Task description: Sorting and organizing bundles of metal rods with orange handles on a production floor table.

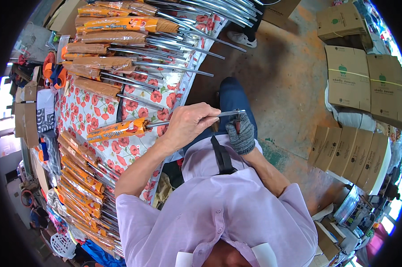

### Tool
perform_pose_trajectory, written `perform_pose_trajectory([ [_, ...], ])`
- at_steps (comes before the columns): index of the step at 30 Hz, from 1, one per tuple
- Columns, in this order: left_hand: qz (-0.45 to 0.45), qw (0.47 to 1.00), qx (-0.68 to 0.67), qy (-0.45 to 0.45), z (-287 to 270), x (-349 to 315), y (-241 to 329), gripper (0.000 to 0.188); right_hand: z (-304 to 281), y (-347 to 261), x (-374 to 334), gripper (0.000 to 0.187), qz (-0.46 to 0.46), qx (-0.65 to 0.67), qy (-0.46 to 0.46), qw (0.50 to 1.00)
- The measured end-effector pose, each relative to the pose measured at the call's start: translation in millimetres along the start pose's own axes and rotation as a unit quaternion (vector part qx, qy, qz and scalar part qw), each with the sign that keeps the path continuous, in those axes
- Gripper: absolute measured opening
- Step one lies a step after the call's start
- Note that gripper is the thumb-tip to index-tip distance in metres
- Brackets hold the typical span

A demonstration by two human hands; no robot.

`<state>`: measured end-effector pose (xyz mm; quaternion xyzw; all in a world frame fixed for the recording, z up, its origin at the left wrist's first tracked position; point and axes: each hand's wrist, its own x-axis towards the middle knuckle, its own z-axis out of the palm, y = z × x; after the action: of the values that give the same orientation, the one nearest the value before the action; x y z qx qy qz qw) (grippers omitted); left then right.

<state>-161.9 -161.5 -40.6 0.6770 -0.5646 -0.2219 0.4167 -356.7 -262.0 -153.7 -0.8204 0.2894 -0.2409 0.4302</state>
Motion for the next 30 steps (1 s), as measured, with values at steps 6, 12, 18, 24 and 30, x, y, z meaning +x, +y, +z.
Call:
perform_pose_trajectory([
  [6,-0.009,0.999,0.041,-0.004,-10.8,-12.8,0.7,0.014,17.8,-8.0,-7.0,0.020,0.051,0.057,-0.011,0.997],
  [12,-0.089,0.980,0.023,-0.177,-72.5,-46.7,14.4,0.011,4.5,-4.2,-19.5,0.048,-0.065,0.008,-0.039,0.997],
  [18,-0.303,0.869,-0.014,-0.390,-124.0,-138.4,-11.2,0.017,24.9,35.5,-13.7,0.046,-0.042,-0.018,-0.087,0.995],
  [24,-0.091,0.944,0.317,0.028,-135.7,-104.7,-66.5,0.033,36.1,4.8,7.2,0.045,-0.061,-0.011,-0.106,0.992],
  [30,0.086,0.893,0.441,0.006,-140.5,-62.8,-125.5,0.023,47.1,-14.5,14.1,0.045,-0.064,0.020,-0.119,0.991],
])
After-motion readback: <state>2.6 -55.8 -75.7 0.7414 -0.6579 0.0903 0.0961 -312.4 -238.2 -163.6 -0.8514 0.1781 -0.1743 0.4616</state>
